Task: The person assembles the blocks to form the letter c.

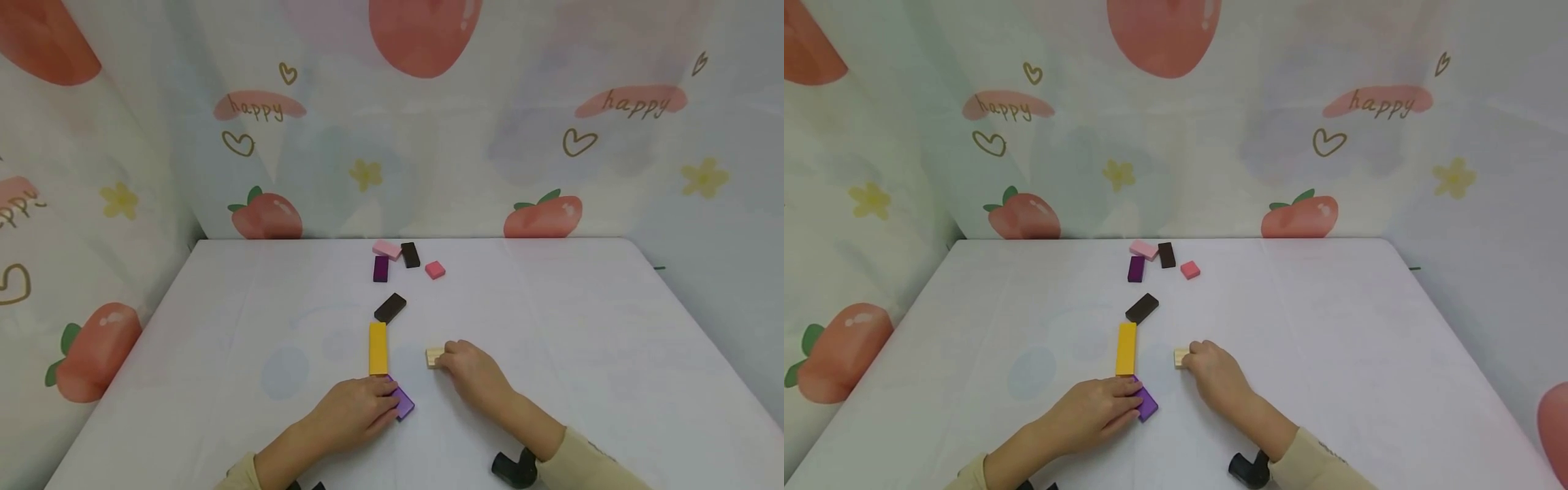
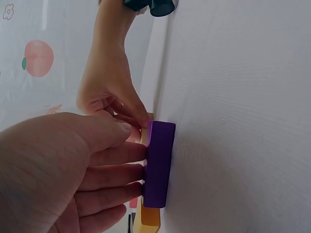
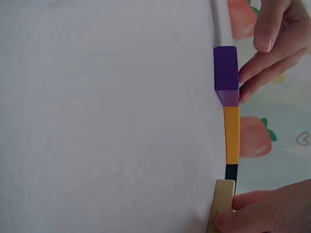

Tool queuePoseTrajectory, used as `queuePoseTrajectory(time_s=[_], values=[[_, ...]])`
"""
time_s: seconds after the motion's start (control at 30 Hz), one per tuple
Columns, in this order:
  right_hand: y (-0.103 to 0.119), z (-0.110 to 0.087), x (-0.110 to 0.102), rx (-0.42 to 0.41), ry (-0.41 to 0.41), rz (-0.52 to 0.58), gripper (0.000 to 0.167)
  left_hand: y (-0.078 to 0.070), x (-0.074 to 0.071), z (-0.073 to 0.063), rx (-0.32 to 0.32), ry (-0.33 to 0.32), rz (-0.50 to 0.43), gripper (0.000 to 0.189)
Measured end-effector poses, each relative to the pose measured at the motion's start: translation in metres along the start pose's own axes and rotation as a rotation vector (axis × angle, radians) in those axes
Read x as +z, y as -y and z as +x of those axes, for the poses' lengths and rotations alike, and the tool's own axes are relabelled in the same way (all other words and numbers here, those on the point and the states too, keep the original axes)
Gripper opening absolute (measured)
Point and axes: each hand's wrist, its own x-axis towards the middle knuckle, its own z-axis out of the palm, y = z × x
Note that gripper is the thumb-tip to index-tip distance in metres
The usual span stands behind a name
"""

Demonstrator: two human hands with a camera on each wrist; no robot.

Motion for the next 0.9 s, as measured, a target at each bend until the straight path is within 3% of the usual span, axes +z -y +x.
queuePoseTrajectory(time_s=[0.43, 0.9], values=[[0.013, -0.015, -0.004, -0.043, -0.013, 0.018, 0.017, -0.002, -0.001, -0.001, -0.013, -0.010, -0.004, 0.024], [0.025, -0.034, -0.001, -0.098, -0.098, -0.031, 0.022, -0.002, -0.001, -0.001, -0.036, 0.010, -0.014, 0.024]])
